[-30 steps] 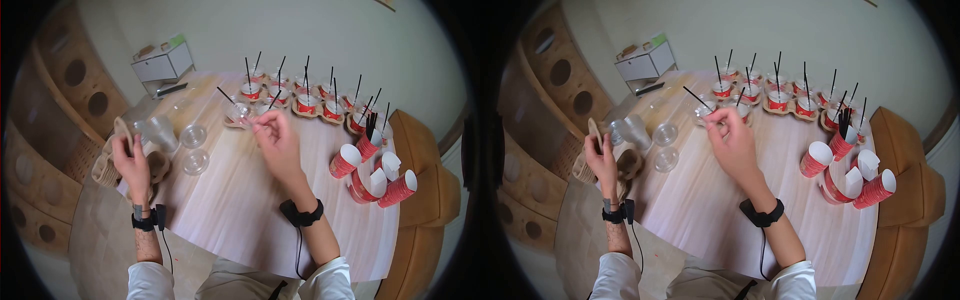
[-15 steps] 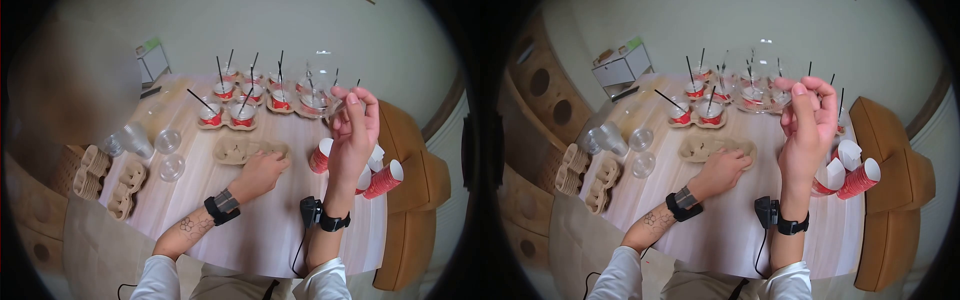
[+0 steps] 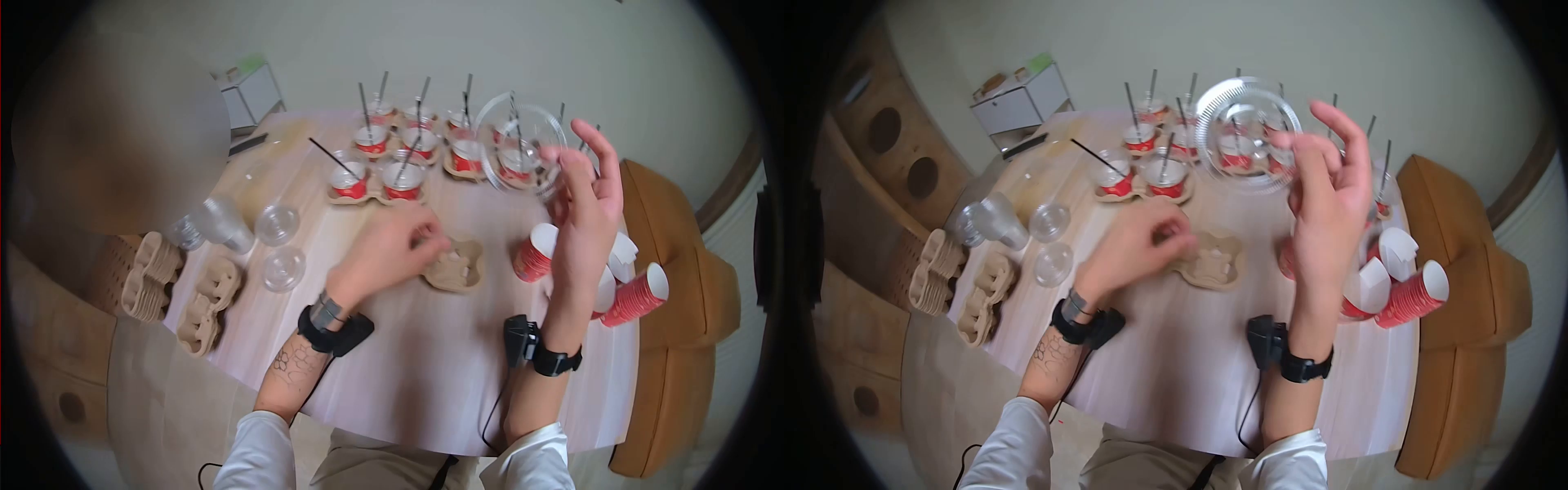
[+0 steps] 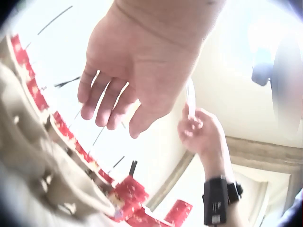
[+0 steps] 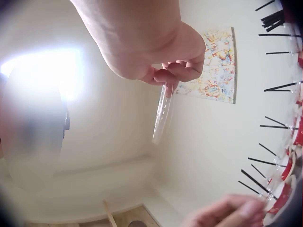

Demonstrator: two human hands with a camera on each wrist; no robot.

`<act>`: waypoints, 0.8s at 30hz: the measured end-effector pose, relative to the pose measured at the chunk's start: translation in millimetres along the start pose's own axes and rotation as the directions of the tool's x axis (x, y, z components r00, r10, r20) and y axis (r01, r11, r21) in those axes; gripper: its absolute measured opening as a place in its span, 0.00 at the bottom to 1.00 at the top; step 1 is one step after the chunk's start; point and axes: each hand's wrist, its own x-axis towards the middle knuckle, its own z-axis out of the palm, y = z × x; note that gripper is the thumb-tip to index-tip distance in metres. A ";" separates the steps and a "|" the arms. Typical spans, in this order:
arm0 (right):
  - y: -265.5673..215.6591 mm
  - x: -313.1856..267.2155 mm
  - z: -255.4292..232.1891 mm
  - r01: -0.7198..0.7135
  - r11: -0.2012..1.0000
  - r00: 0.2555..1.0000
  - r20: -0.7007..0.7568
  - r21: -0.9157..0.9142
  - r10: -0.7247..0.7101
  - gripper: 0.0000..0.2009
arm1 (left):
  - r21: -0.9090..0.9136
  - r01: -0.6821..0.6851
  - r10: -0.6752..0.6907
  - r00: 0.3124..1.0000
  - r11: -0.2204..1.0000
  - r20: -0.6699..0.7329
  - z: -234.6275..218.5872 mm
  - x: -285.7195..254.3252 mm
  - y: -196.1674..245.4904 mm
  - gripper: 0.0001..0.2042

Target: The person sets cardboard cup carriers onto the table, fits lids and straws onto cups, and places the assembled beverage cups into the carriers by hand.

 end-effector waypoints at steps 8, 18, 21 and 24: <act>19.2 2.8 6.1 -0.042 0.973 0.995 0.081 -0.229 0.062 0.22 | 0.467 0.688 -0.072 0.599 0.555 -0.798 -156.2 -50.7 -76.8 0.14; 37.1 0.2 11.8 -0.055 0.968 0.968 0.224 -0.243 0.111 0.14 | 0.350 0.865 -0.532 0.499 0.360 -0.684 -186.5 -86.2 -153.0 0.18; 32.2 -3.0 20.6 -0.101 0.961 0.974 0.171 -0.258 0.148 0.14 | 0.277 0.887 -0.558 0.451 0.370 -0.697 -192.9 -85.7 -161.3 0.13; 43.5 -2.7 17.3 -0.111 0.969 0.964 0.215 -0.222 0.159 0.11 | 0.248 0.887 -0.554 0.442 0.390 -0.706 -193.2 -85.8 -149.2 0.07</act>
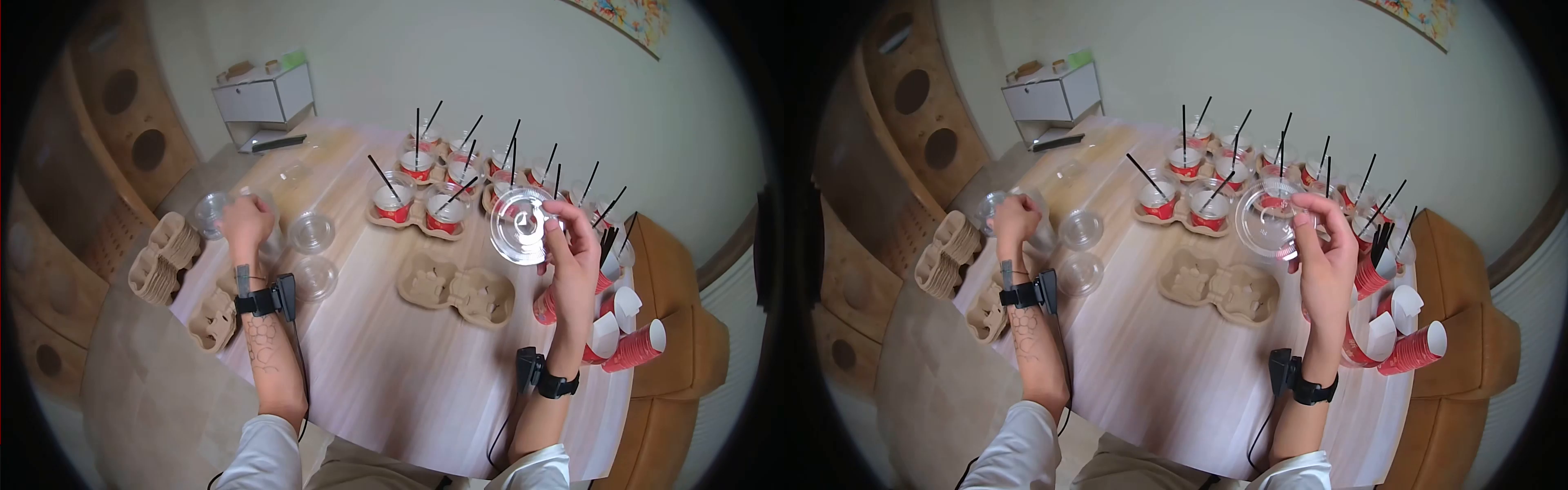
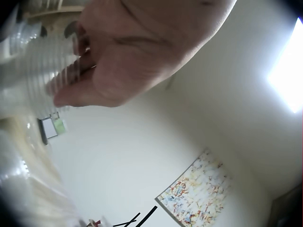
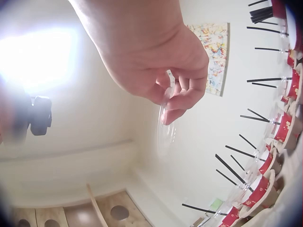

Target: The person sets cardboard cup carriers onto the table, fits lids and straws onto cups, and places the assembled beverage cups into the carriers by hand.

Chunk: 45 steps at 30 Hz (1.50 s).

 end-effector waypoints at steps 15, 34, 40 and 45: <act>2.1 0.2 -1.3 -0.005 0.999 0.997 0.081 0.032 0.003 0.11 | -0.025 -0.011 0.000 0.904 1.000 -0.429 -43.9 -21.1 17.4 0.10; -3.6 -0.7 -12.5 -0.121 0.878 0.993 0.069 0.463 0.101 0.20 | -0.873 -0.454 0.810 0.571 0.178 -0.132 -18.0 -167.1 185.5 0.18; -5.4 -5.8 1.6 -0.241 0.920 0.961 0.209 0.308 0.182 0.20 | -0.733 -0.655 0.825 0.508 0.183 -0.248 -6.1 -178.6 183.6 0.32; -6.7 -6.3 4.1 -0.032 0.999 0.969 0.245 -0.016 0.035 0.21 | -0.845 -0.518 0.796 0.563 0.128 -0.225 -4.1 -179.0 180.3 0.45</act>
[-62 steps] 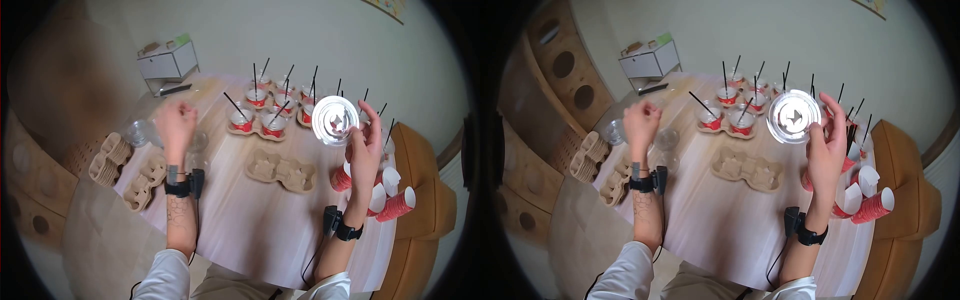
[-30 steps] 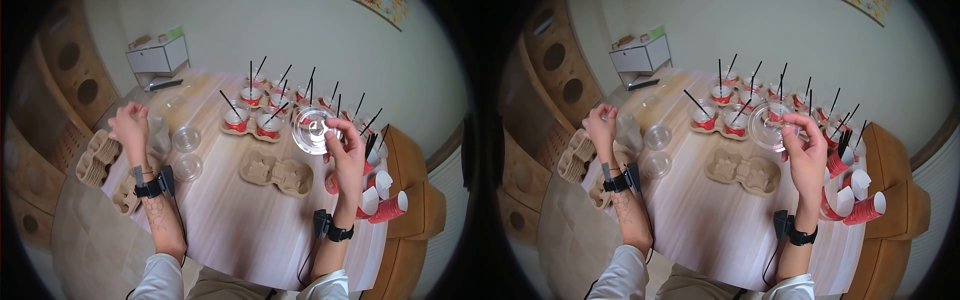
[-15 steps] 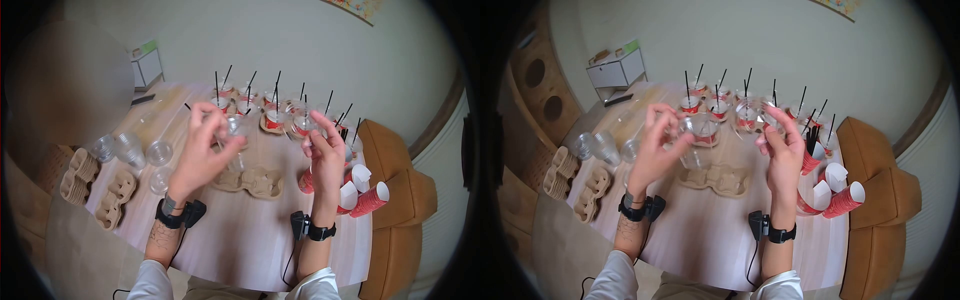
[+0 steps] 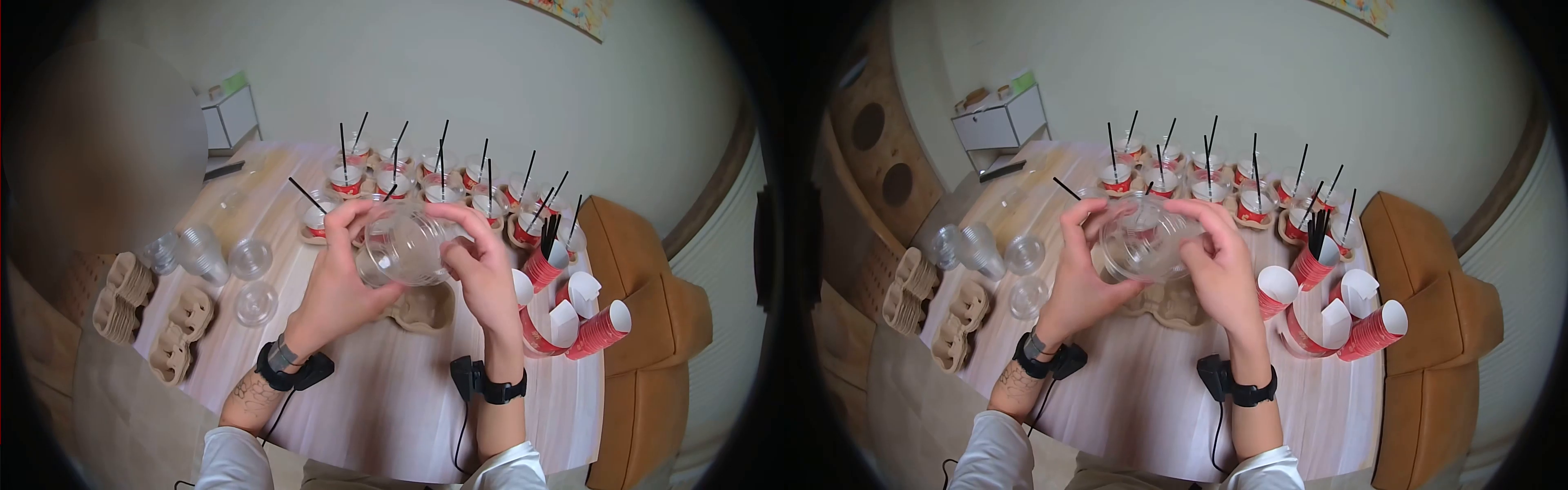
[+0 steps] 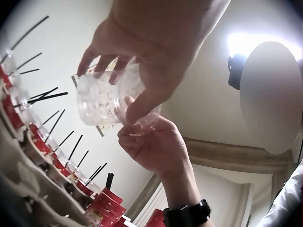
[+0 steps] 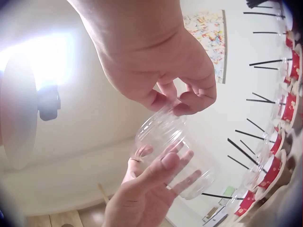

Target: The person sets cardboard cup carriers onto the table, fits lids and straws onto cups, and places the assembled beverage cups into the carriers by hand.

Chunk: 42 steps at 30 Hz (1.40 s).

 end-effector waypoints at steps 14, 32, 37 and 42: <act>4.0 -4.2 26.8 -0.029 0.974 0.981 0.193 0.223 -0.015 0.23 | 0.301 -0.077 0.066 0.997 0.951 0.045 -6.4 -5.9 17.3 0.46; 1.5 -7.4 44.6 -0.072 0.939 0.946 0.322 0.335 -0.043 0.31 | 0.464 -0.033 0.018 0.999 0.885 0.036 -9.2 -6.7 18.6 0.39; -3.5 -6.2 21.6 -0.050 0.923 0.993 0.116 0.382 0.005 0.27 | 0.287 0.199 -0.186 0.980 0.937 -0.070 -14.3 0.7 23.1 0.43; 24.0 6.1 -65.8 0.045 0.965 0.879 -0.449 -0.257 -0.161 0.11 | 0.075 0.156 -0.136 0.966 0.985 -0.220 -26.7 4.7 4.2 0.48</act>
